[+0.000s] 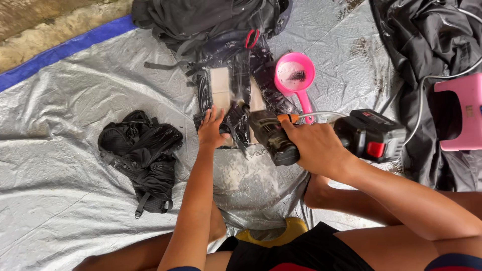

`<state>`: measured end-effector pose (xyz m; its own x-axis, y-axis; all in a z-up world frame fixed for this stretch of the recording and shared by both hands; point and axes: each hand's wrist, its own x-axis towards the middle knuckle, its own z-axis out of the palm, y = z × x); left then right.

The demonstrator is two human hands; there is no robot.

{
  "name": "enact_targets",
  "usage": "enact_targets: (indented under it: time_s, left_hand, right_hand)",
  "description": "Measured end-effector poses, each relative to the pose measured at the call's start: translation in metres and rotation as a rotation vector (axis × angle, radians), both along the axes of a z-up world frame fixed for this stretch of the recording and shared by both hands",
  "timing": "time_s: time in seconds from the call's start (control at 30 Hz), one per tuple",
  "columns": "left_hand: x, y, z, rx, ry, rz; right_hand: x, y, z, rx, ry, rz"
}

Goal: The person washes several black backpacks on a tarp, using a powered sprayer to apply water and a pink scoop to pour soapy water, then scrubbing the bag surfaces and straps by hand.

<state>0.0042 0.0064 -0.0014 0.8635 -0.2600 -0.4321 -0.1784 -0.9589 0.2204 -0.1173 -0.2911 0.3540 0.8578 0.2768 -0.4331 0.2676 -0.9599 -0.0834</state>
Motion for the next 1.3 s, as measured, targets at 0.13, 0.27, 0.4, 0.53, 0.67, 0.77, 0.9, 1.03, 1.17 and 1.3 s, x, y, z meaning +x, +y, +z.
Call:
enact_targets:
  time_s: [0.13, 0.27, 0.4, 0.53, 0.67, 0.77, 0.9, 1.03, 1.17, 1.3]
  left_hand:
    - [-0.001, -0.005, 0.000, 0.003, -0.007, -0.013]
    - [-0.001, -0.007, -0.005, -0.002, -0.019, -0.015]
    - [0.001, -0.006, -0.012, -0.009, -0.039, -0.030]
    - [0.003, -0.020, 0.019, 0.007, -0.090, -0.004]
    - [0.017, -0.039, 0.025, 0.022, -0.082, -0.174]
    - [0.022, -0.053, 0.017, -0.049, -0.042, -0.256]
    - [0.022, -0.068, -0.005, 0.048, -0.097, -0.394]
    - [0.023, -0.075, 0.006, 0.085, -0.064, -0.347]
    - [0.031, -0.077, 0.009, 0.074, -0.047, -0.350]
    - [0.030, -0.078, 0.011, 0.067, -0.036, -0.366]
  right_hand:
    - [-0.013, -0.006, -0.015, -0.016, -0.044, 0.018]
    - [-0.025, -0.012, 0.008, -0.024, 0.129, 0.038]
    - [-0.026, -0.032, -0.004, -0.107, 0.113, -0.003]
    - [-0.018, -0.042, 0.005, -0.142, 0.046, -0.038]
    - [-0.023, -0.040, 0.037, -0.091, 0.166, -0.015]
    - [-0.024, -0.032, 0.034, -0.079, 0.189, 0.005]
    - [-0.013, -0.036, -0.002, -0.057, 0.061, -0.030]
    - [-0.008, -0.029, 0.000, -0.080, -0.017, 0.012]
    - [-0.015, -0.023, 0.002, -0.059, 0.056, 0.023]
    - [-0.009, -0.021, -0.018, -0.070, -0.004, -0.034]
